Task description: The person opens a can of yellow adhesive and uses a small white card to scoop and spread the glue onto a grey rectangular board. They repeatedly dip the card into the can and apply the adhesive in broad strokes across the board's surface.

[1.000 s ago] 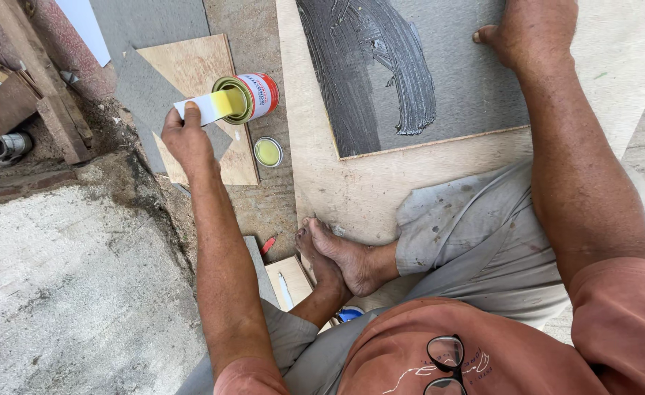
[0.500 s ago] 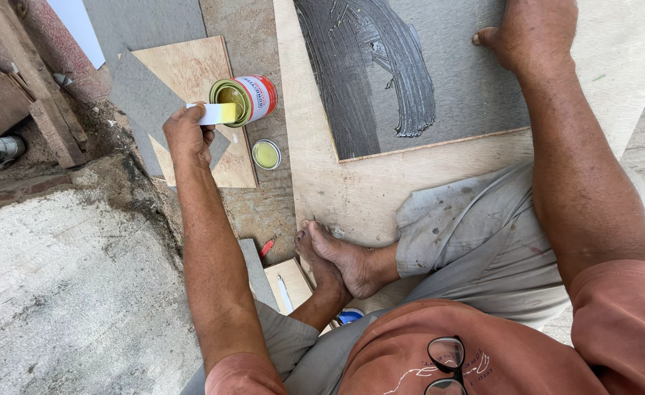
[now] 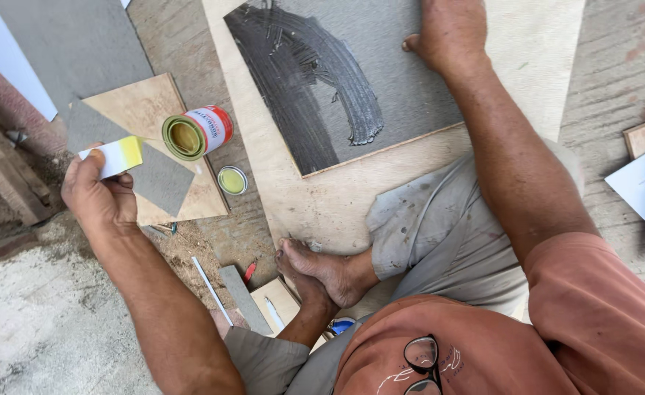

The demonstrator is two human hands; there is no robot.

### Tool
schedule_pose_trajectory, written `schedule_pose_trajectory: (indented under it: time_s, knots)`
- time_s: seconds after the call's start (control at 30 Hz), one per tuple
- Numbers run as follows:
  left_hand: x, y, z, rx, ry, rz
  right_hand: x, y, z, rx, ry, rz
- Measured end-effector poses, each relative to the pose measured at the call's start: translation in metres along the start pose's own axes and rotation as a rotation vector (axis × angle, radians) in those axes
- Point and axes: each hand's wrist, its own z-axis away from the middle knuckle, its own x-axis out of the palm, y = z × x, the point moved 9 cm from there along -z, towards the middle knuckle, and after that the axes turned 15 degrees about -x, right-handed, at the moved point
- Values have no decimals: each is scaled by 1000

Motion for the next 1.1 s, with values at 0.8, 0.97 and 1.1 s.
schedule_pose_trajectory:
  time_s: [0.8, 0.97, 1.1]
  knots:
    - [261, -249, 203, 1252, -261, -1343, -11, -10, 0, -30, 67, 78]
    - [268, -169, 140, 1206, -129, -1093, -5, -4, 2, 16, 50, 22]
    - [293, -131, 76, 1206, 17, -1177, 23, 5, 9, 97, -96, -132]
